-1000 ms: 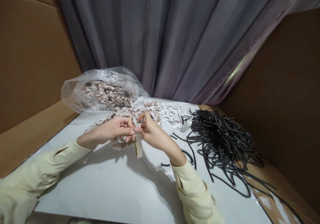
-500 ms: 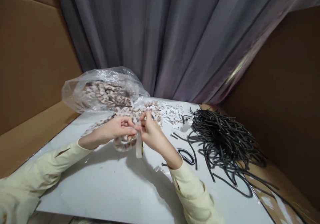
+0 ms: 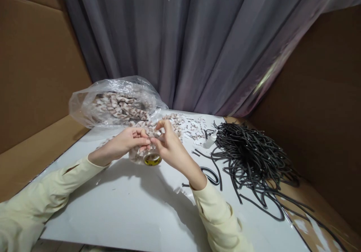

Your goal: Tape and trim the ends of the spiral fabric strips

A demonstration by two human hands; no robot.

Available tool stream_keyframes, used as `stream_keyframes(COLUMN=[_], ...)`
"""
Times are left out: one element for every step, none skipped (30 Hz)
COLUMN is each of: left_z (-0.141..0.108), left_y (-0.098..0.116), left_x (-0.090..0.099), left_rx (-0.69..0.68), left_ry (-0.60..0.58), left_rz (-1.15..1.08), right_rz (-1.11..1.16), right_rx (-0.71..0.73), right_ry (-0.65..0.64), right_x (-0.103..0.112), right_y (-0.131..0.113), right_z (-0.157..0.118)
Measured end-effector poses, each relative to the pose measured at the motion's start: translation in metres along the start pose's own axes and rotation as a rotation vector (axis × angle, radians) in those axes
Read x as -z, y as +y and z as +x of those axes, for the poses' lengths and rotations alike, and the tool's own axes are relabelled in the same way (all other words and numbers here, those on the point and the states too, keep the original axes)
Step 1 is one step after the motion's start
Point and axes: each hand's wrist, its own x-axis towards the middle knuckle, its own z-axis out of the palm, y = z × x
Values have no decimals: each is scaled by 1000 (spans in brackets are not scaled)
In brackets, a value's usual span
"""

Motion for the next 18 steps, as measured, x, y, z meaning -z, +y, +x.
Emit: stream_keyframes(left_z=[0, 0, 0, 0, 1, 1, 1, 2, 2, 2, 1, 1, 1, 0, 0, -1, -1, -2], left_y=[1, 2, 3, 3, 2, 2, 2, 1, 1, 0, 1, 1, 1, 2, 2, 3, 3, 4], left_x=[0, 0, 0, 1, 1, 1, 2, 2, 3, 3, 4, 4, 4, 4, 4, 4, 4, 3], left_rx=[-6, -11, -15, -17, -16, -12, -7, 0, 8, 16, 24, 32, 35, 33, 31, 27, 18, 6], left_ry=[1, 1, -1, -4, -9, -15, -22, -29, -34, -37, -39, -40, -41, -44, -48, -51, -49, -44], left_rz=[-21, -50, -82, -113, -141, -164, -183, -201, -218, -236, -253, -267, -279, -288, -292, -292, -285, -273], right_rz=[-49, -99, -145, -185, -212, -230, -240, -247, -248, -245, -238, -227, -216, -206, -201, -201, -206, -211], right_rx=[33, 70, 112, 153, 193, 229, 258, 278, 286, 282, 271, 258, 247, 240, 234, 228, 223, 217], right_ry=[22, 51, 81, 107, 129, 147, 165, 181, 191, 195, 195, 192, 190, 189, 189, 190, 185, 176], right_x=[1, 2, 2, 2, 2, 2, 2, 2, 2, 2, 2, 2, 2, 2, 2, 2, 2, 2], right_y=[-2, -3, -4, -6, -7, -8, -8, -9, -9, -8, -8, -8, -7, -7, -7, -7, -8, -9], right_z=[1, 1, 2, 2, 3, 3, 3, 2, 2, 2, 1, 1, 1, 1, 1, 1, 1, 1])
